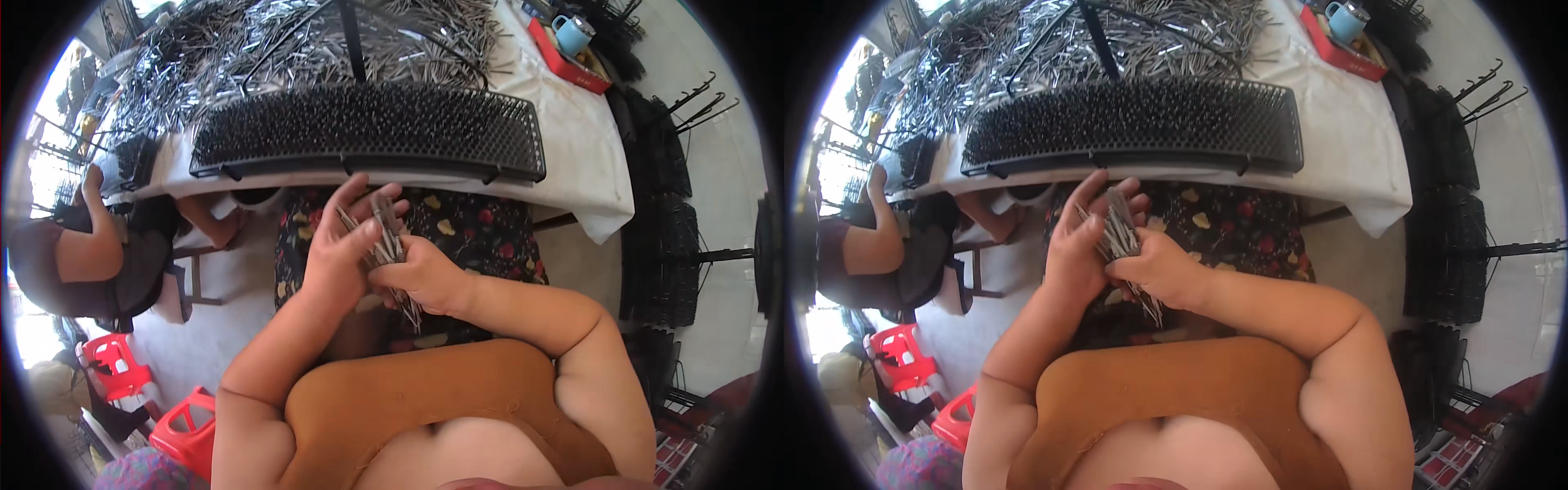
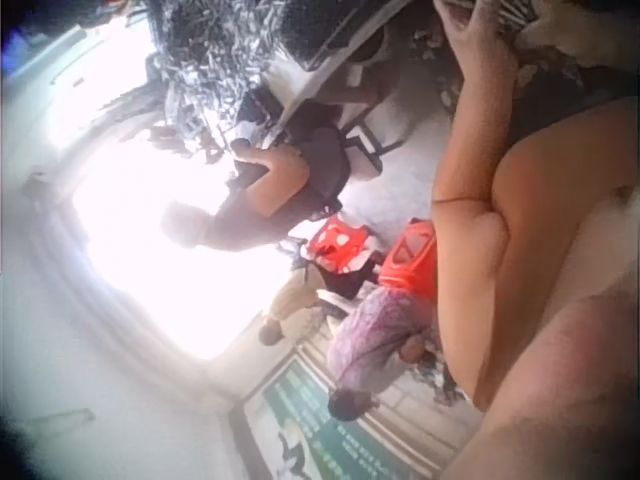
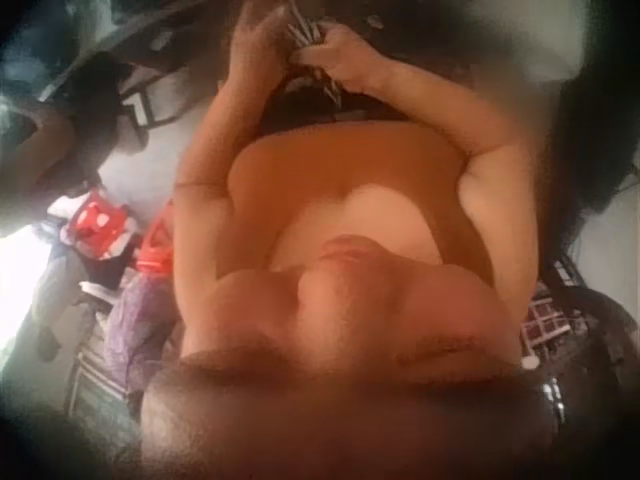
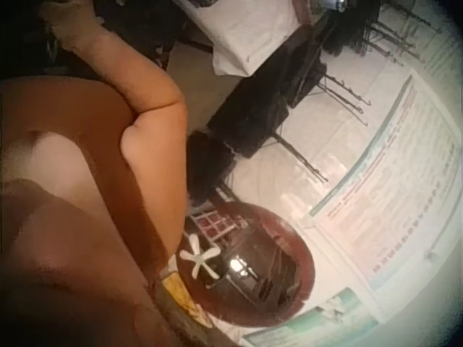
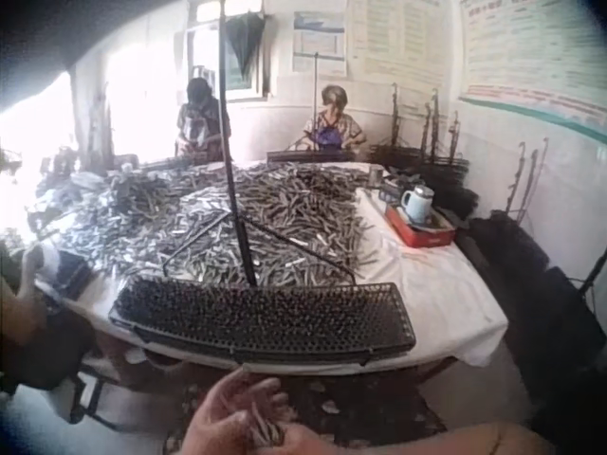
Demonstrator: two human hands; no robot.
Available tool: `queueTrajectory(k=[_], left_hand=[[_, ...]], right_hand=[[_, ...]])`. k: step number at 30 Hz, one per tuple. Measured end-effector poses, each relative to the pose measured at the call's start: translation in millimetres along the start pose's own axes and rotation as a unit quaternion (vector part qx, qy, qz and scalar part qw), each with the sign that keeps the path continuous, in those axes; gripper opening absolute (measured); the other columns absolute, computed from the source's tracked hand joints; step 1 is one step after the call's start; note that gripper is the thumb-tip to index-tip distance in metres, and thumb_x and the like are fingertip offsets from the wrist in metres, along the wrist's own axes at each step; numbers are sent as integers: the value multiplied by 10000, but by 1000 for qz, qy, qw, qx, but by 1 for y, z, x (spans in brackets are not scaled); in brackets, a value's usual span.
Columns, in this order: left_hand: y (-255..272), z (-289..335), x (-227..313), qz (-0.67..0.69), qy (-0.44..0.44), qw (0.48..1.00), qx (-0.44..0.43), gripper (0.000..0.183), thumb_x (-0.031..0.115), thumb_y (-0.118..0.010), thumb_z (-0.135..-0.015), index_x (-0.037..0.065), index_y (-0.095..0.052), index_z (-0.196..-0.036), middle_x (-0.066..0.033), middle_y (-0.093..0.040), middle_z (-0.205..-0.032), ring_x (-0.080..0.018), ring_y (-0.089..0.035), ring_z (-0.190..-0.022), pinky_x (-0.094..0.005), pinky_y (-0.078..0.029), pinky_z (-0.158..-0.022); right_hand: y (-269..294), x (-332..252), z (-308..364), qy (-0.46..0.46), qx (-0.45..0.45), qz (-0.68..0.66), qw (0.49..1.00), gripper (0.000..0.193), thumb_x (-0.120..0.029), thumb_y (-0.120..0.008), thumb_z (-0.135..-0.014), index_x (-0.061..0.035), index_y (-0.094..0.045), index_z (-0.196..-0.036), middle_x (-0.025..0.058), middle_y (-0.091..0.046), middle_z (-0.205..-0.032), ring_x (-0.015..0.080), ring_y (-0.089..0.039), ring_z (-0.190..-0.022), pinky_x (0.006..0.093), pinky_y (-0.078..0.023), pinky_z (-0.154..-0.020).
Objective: The person inserts small metal rods into a perforated template one by one by hand.
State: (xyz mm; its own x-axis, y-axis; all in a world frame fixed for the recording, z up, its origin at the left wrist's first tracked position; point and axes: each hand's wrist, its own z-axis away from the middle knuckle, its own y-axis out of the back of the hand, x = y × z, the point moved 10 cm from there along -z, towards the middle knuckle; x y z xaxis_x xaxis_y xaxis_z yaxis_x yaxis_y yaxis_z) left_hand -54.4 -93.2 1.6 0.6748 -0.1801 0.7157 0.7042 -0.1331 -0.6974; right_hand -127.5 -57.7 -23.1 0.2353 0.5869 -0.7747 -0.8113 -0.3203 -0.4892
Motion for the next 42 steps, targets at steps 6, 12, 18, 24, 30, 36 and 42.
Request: queueTrajectory(k=[6,12,18,24,30,36,42], left_hand=[[-3,4,-11,-23,87,996,15,202,126,-579,-957,-13,-630,-1094,-159,-693,-969,-226,-678,-851,-349,-573,-767],[10,15,-38,-239,153,958,41,238,196,-526,-1007,0,-654,-1043,-96,-687,-949,-152,-654,-859,-292,-539,-741],[6,11,-33,-349,81,934,3,193,147,-535,-996,1,-662,-995,-59,-675,-1022,-122,-599,-973,-284,-479,-878],[21,6,-14,-382,-1,924,9,145,41,-555,-946,-15,-654,-1037,-90,-676,-1083,-145,-615,-996,-275,-477,-905],[14,9,-22,-255,118,960,-15,219,88,-531,-968,-17,-664,-1107,-103,-687,-1102,-148,-644,-965,-289,-513,-862],[45,11,-26,-278,174,943,47,195,86,-532,-956,-29,-672,-1026,-96,-710,-1072,-111,-652,-834,-248,-522,-747],[53,5,-19,-315,128,940,28,211,85,-525,-958,-50,-666,-1039,-106,-705,-1063,-123,-654,-858,-245,-519,-775]], right_hand=[[-4,36,6,-116,-101,-35,987,219,-11,-660,-788,0,-590,-995,114,-649,-829,213,-660,-667,309,-552,-604],[-4,49,3,-148,-167,-145,964,304,27,-668,-777,3,-597,-1071,154,-662,-973,257,-683,-815,360,-575,-757],[-4,50,-1,-151,-143,-57,976,317,43,-677,-769,20,-585,-1071,146,-664,-932,259,-705,-827,384,-600,-752],[-8,57,3,-192,-177,-117,958,301,19,-628,-801,41,-561,-1094,169,-664,-933,308,-705,-849,427,-601,-794],[-3,54,0,-170,-190,-160,954,399,-18,-642,-803,45,-521,-1178,196,-662,-996,333,-694,-943,439,-584,-861],[-4,52,-3,-158,-207,-157,953,464,-71,-682,-783,72,-535,-1200,196,-664,-1019,304,-683,-992,398,-573,-890],[-5,50,-2,-147,-208,-158,954,509,-88,-698,-778,59,-508,-1227,201,-663,-1042,307,-678,-1008,397,-569,-901]])
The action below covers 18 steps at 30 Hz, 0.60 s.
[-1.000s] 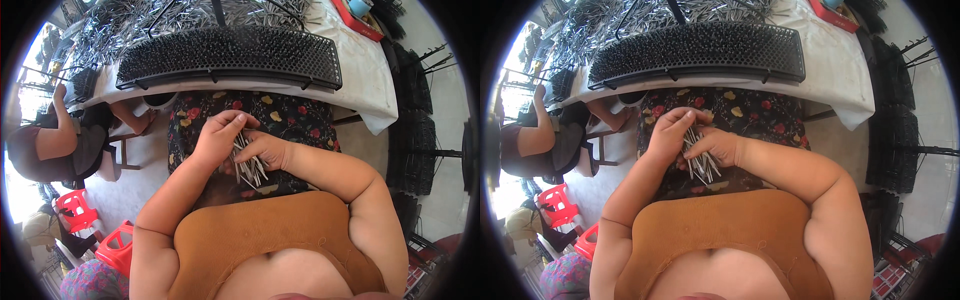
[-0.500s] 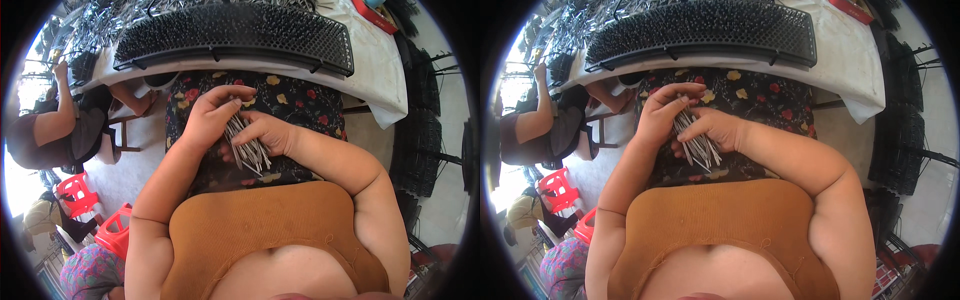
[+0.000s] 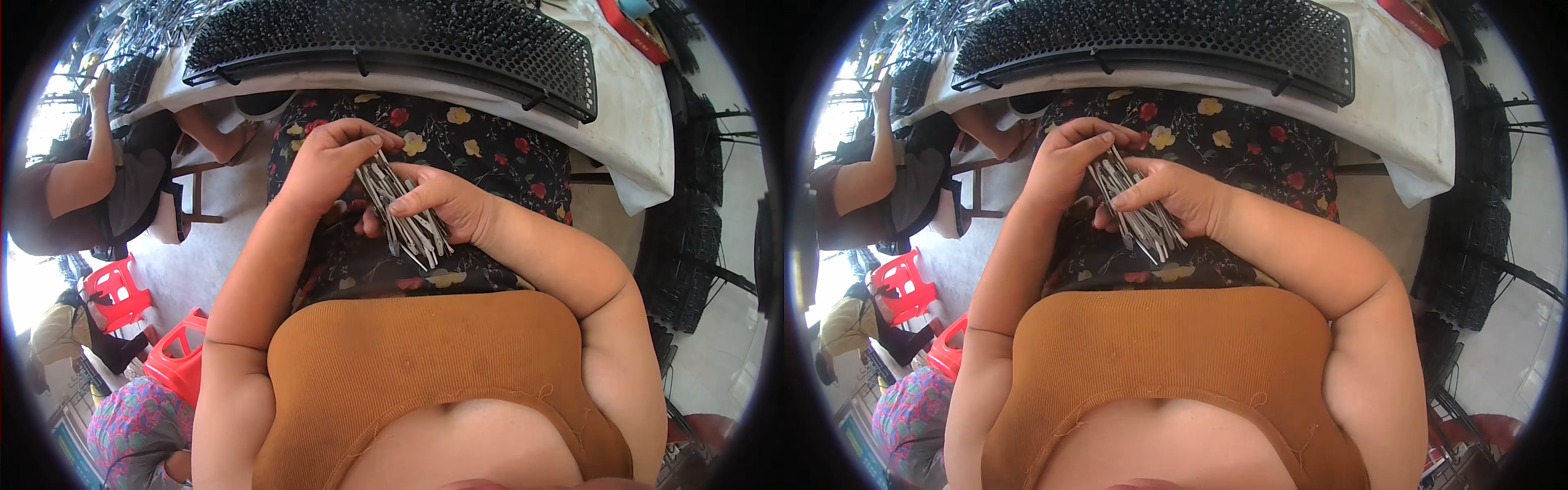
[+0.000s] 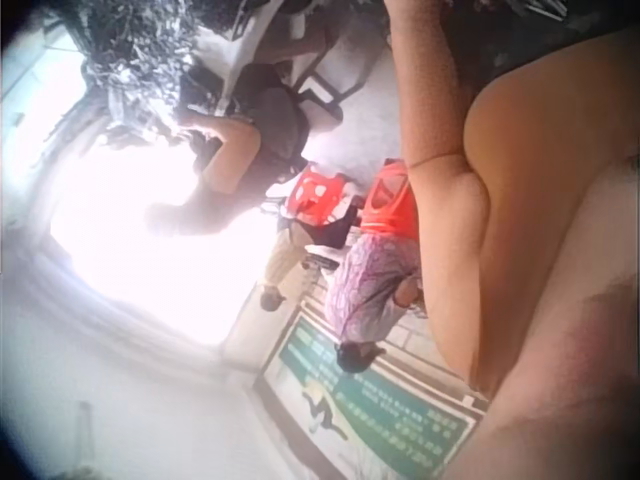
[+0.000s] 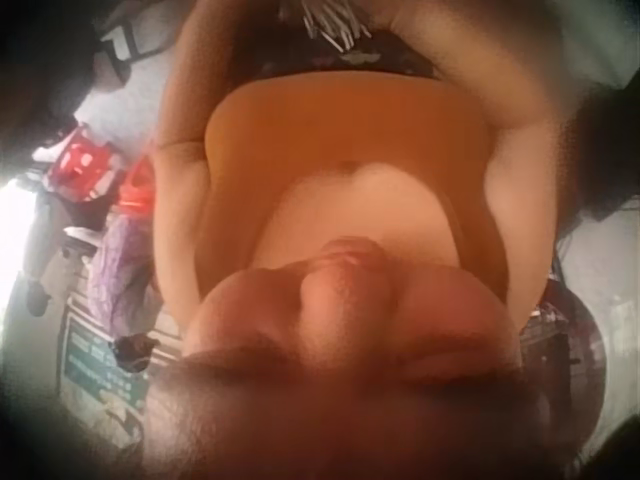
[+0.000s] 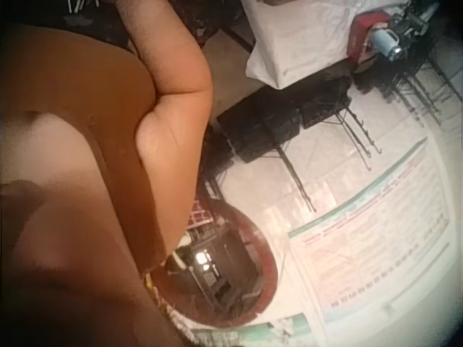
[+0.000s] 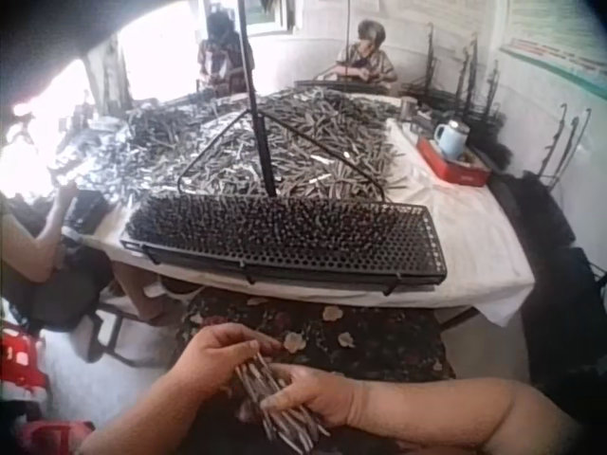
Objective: The person inserts small metal rods into a perforated template one by one by hand.
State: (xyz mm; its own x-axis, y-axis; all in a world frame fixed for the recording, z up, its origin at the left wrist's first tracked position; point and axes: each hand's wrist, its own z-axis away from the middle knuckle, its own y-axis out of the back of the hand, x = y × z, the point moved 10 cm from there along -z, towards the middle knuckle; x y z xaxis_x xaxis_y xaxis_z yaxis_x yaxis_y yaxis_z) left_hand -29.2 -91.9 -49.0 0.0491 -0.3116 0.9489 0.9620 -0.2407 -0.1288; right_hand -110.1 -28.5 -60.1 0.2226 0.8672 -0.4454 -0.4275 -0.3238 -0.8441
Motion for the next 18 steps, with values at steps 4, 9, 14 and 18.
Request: queueTrajectory(k=[4,9,14,18], left_hand=[[-6,8,-2,20,2,1000,-2,244,106,-498,-978,-51,-665,-1065,-105,-704,-1036,-133,-655,-865,-257,-521,-787],[-21,11,-11,-36,26,997,-58,355,189,-412,-1029,-61,-638,-1139,-154,-670,-1145,-176,-651,-966,-300,-523,-871],[-29,26,-1,-136,-14,987,-85,520,356,-320,-1059,-45,-539,-1308,-167,-594,-1288,-245,-579,-1152,-357,-448,-1002],[-40,39,19,-343,-205,911,-99,591,430,-347,-1022,-23,-465,-1383,-212,-402,-1469,-414,-254,-1423,-483,-164,-1170]], right_hand=[[3,0,-2,6,9,-8,1000,514,-85,-692,-775,52,-501,-1232,205,-658,-1049,316,-673,-1017,396,-552,-930],[8,3,-6,-7,13,-19,1000,514,-69,-678,-777,50,-490,-1241,212,-655,-1050,310,-677,-990,387,-549,-926],[2,-1,-5,-5,-10,35,999,547,-61,-689,-772,36,-473,-1265,191,-651,-1058,262,-665,-988,350,-545,-910],[6,0,-2,-9,32,34,999,581,-64,-700,-765,18,-465,-1290,149,-639,-1102,228,-646,-1035,317,-529,-925]])
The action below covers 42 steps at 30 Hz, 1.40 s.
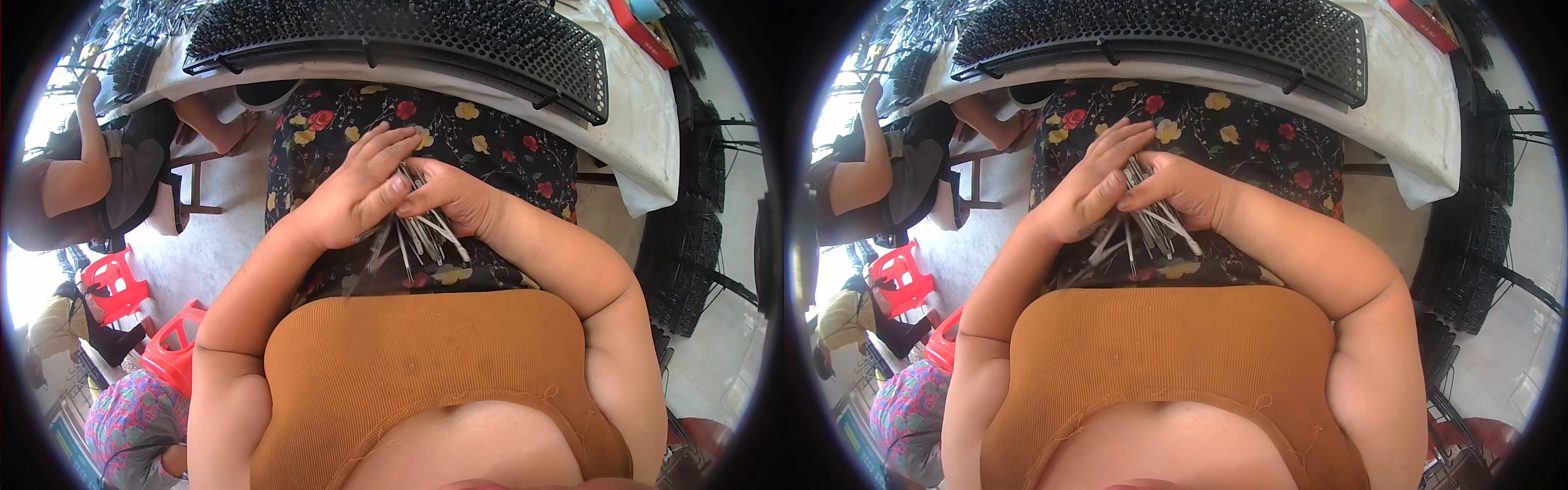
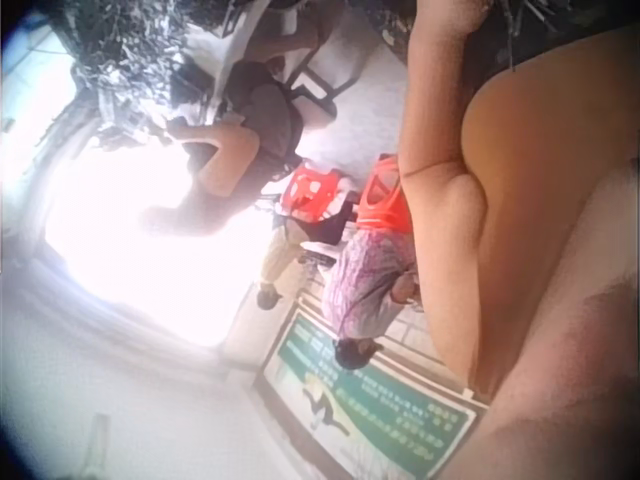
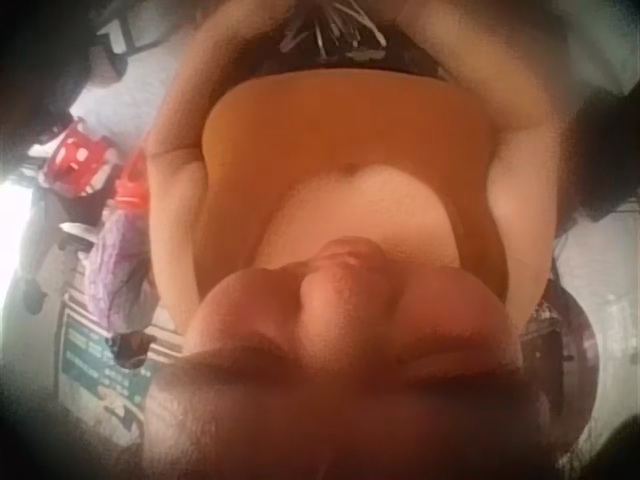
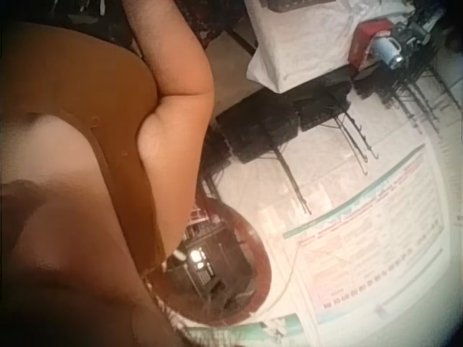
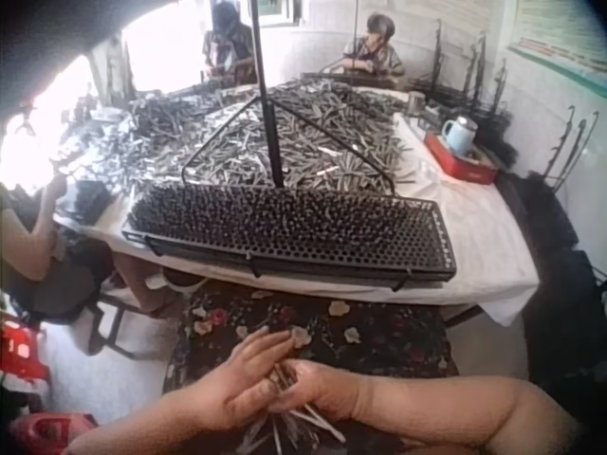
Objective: The person inserts small metal rods into a perforated template one by one by hand.
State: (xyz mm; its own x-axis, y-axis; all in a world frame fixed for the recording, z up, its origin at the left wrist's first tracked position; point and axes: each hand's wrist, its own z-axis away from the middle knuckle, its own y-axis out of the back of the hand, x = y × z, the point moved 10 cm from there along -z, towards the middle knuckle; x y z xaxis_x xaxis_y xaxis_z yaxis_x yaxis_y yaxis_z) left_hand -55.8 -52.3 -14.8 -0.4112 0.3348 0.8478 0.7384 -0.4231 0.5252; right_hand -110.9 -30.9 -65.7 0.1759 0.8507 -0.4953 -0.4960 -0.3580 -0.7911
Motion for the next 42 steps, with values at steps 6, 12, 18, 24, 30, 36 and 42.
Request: queueTrajectory(k=[6,12,18,24,30,36,42], left_hand=[[17,-2,10,-149,26,979,138,463,344,-464,-997,-17,-548,-1273,-221,-461,-1383,-446,-346,-1337,-498,-284,-1115],[3,12,-38,180,153,942,238,356,258,-430,-1044,-43,-613,-1095,-182,-633,-1037,-275,-617,-974,-327,-465,-877],[32,10,-21,72,98,943,311,314,258,-489,-1013,-33,-606,-1018,-162,-610,-960,-297,-590,-898,-359,-460,-832],[71,0,9,-64,-21,915,397,276,278,-554,-974,8,-610,-997,-145,-598,-979,-312,-559,-947,-380,-451,-848],[59,-11,4,-65,-7,927,370,233,253,-607,-937,28,-628,-993,-130,-625,-969,-339,-554,-955,-424,-449,-852],[80,-3,-30,37,59,913,401,359,328,-465,-1031,21,-650,-1010,-56,-665,-935,-131,-590,-875,-278,-471,-800],[113,50,-96,218,194,845,449,297,286,-582,-976,1,-665,-971,-52,-675,-867,-81,-589,-764,-234,-479,-687]], right_hand=[[11,-7,0,25,53,-45,997,505,-3,-658,-782,31,-489,-1256,158,-641,-1063,225,-671,-956,338,-562,-847],[14,-2,-6,7,58,27,998,508,-13,-649,-799,48,-485,-1276,138,-652,-1063,199,-668,-956,302,-547,-850],[11,-3,-12,-6,59,59,996,519,-24,-678,-800,51,-493,-1279,134,-658,-1086,172,-669,-959,290,-552,-850],[0,8,-17,-32,7,70,997,458,-47,-706,-796,60,-557,-1215,145,-676,-1084,211,-670,-973,302,-507,-916],[-12,-3,-28,9,-11,277,961,557,-42,-775,-711,61,-570,-1219,124,-673,-1092,182,-634,-1002,271,-485,-899],[-4,2,-43,-23,16,274,961,506,3,-783,-677,35,-613,-1152,119,-673,-1056,179,-646,-957,275,-498,-863],[16,4,-27,-16,30,144,989,482,-6,-734,-735,9,-540,-1175,145,-657,-1048,223,-665,-948,337,-543,-873]])
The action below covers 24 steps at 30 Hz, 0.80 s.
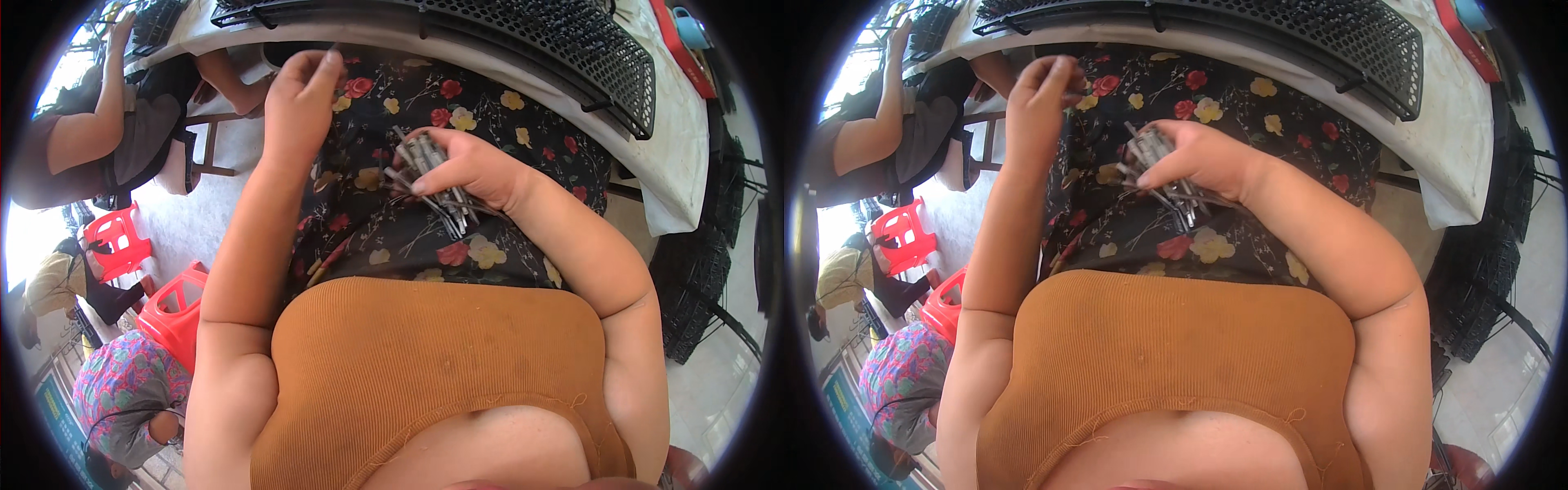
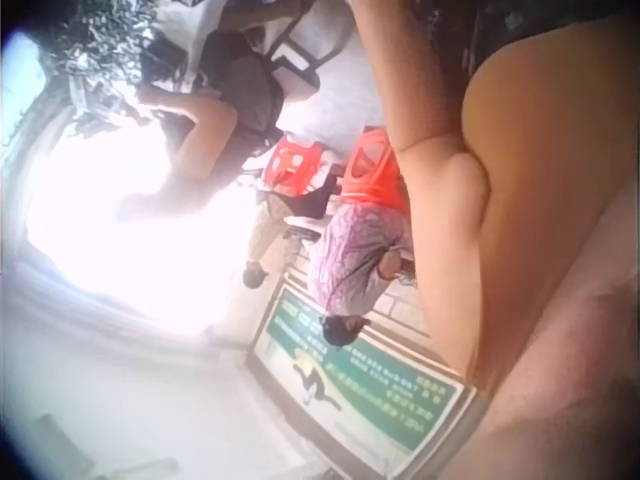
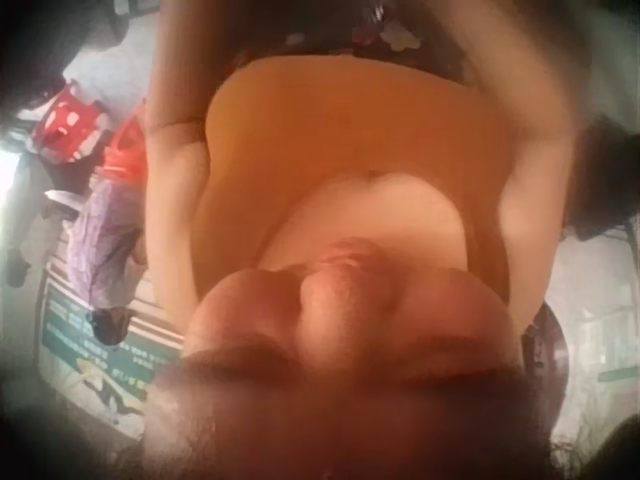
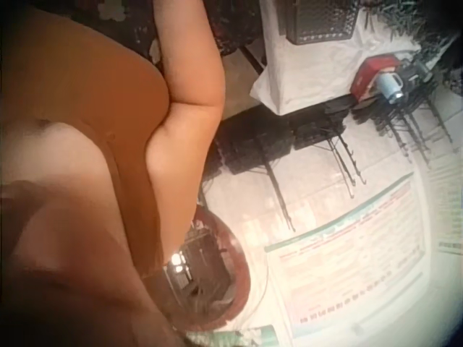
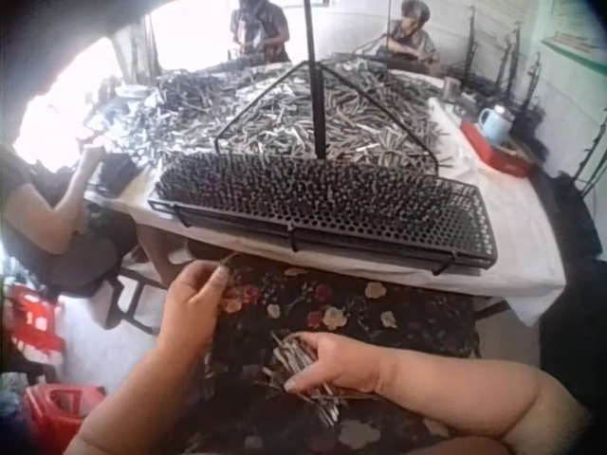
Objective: The person inserts small metal rods into a perforated template one by one by hand.
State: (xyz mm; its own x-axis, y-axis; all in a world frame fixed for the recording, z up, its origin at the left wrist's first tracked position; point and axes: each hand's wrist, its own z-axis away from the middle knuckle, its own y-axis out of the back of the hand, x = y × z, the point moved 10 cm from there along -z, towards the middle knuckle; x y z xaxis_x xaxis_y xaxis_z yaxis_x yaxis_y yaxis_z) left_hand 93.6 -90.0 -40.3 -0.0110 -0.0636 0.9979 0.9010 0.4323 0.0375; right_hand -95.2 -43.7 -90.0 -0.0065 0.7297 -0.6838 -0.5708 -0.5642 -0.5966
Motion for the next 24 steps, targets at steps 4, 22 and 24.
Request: queueTrajectory(k=[4,22,24], left_hand=[[-8,22,-6,-281,-52,943,-172,210,196,-657,-894,3,-675,-974,-98,-678,-858,-184,-637,-803,-305,-506,-749],[-37,69,-4,-295,-53,931,-209,351,333,-560,-947,17,-675,-847,-153,-672,-797,-350,-645,-746,-423,-507,-680],[-46,81,-12,-157,125,953,-226,439,370,-500,-994,11,-667,-805,-121,-659,-699,-268,-627,-613,-375,-485,-574]], right_hand=[[10,-5,10,9,-2,-46,999,492,-109,-748,-743,-5,-542,-1177,176,-663,-1022,257,-676,-912,355,-558,-848],[50,21,17,28,86,-133,987,338,-102,-569,-879,-2,-533,-1199,190,-662,-1022,312,-670,-884,402,-562,-763],[62,22,17,43,99,-132,985,338,-145,-549,-907,-4,-534,-1214,180,-664,-1024,305,-668,-893,401,-559,-768]])
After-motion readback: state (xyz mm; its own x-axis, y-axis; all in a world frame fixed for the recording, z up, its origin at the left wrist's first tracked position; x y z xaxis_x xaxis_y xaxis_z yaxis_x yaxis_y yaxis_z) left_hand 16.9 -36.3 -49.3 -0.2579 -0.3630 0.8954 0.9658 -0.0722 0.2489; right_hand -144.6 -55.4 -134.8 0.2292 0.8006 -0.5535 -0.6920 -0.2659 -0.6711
